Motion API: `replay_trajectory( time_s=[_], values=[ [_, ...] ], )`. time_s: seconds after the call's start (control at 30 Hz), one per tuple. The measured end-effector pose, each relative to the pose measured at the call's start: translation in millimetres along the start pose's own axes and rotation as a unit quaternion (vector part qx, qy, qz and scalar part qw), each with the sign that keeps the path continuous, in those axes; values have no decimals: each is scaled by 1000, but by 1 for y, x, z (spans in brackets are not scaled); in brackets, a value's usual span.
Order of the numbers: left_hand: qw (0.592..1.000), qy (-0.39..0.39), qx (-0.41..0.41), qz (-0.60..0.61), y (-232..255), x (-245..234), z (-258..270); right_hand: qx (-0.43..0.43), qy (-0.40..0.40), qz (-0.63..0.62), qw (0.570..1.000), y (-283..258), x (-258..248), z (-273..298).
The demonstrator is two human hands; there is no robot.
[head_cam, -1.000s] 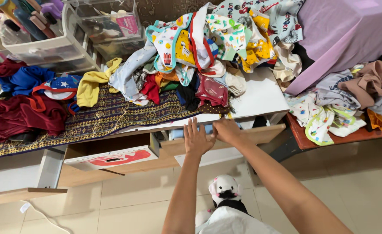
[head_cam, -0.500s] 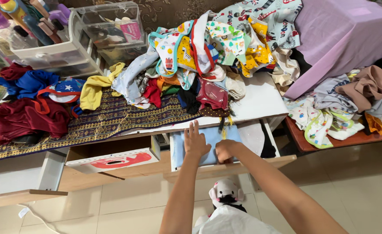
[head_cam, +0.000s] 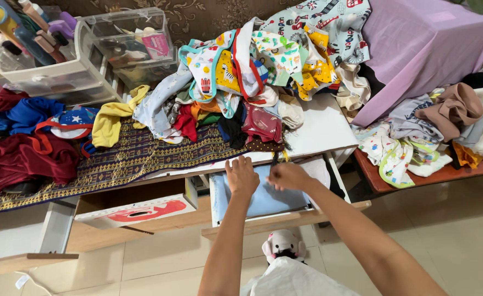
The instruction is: The person organizes a pile of baby clothes by folding them and placing them into the drawers of a wooden dresser.
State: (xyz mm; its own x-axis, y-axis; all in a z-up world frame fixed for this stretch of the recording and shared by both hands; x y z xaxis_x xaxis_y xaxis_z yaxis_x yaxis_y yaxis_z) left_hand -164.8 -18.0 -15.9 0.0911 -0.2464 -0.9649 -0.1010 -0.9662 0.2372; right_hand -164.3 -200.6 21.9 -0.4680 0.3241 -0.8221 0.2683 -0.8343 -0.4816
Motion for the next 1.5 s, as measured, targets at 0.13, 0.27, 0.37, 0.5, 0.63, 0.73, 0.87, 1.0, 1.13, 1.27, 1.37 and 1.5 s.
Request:
replay_trajectory(
  time_s=[0.13, 0.27, 0.37, 0.5, 0.63, 0.73, 0.87, 1.0, 1.13, 1.27, 1.37, 1.5],
  values=[
    [999, -40, -8, -6, 5, -14, 2, 12, 150, -16, 989, 9, -16, -8],
    [1000, -23, 17, -10, 6, -5, 7, 38, 191, 81, 978, 24, -19, -13],
    [999, -11, 49, -11, 0, 8, 17, 8, 228, 138, 964, 34, -10, -10],
    [998, -25, 60, -12, -5, 13, 28, -23, 280, 155, 947, 42, 1, -8],
    [995, -36, 93, -17, -11, 25, 37, -106, 250, 202, 941, 45, 7, -7],
    [988, 13, 154, -9, -16, 36, 53, -267, 285, 205, 897, 39, 13, -1],
    [986, -30, 156, 48, -18, 28, 53, -182, 141, 207, 951, 27, 26, 4],
    [975, -178, 92, 101, -16, 9, 42, -230, 127, 246, 933, 18, 33, 1],
    [971, -169, 69, 158, -18, 3, 41, -262, 166, 248, 918, 20, 41, 13],
    [968, -208, 31, 137, -16, 5, 45, -254, 155, 213, 931, 27, 51, 24],
    [968, -210, 14, 136, -15, 5, 51, -243, 145, 146, 948, 30, 52, 29],
    [968, -208, 22, 137, -14, 5, 60, -232, 139, 109, 957, 25, 50, 37]
  ],
)
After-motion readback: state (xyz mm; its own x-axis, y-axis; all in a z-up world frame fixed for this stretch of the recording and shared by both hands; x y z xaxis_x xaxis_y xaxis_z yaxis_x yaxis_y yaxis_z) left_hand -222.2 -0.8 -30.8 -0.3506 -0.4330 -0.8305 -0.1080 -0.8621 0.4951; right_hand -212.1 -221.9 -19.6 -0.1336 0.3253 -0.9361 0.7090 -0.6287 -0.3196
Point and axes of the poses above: each hand's wrist, its own z-axis away from the middle knuckle, its own x-axis out of the palm, y = z × x, the point moved 1 cm from there along -z, towards the middle knuckle, and after that the axes turned 12 degrees about z, right-handed, at the moved point
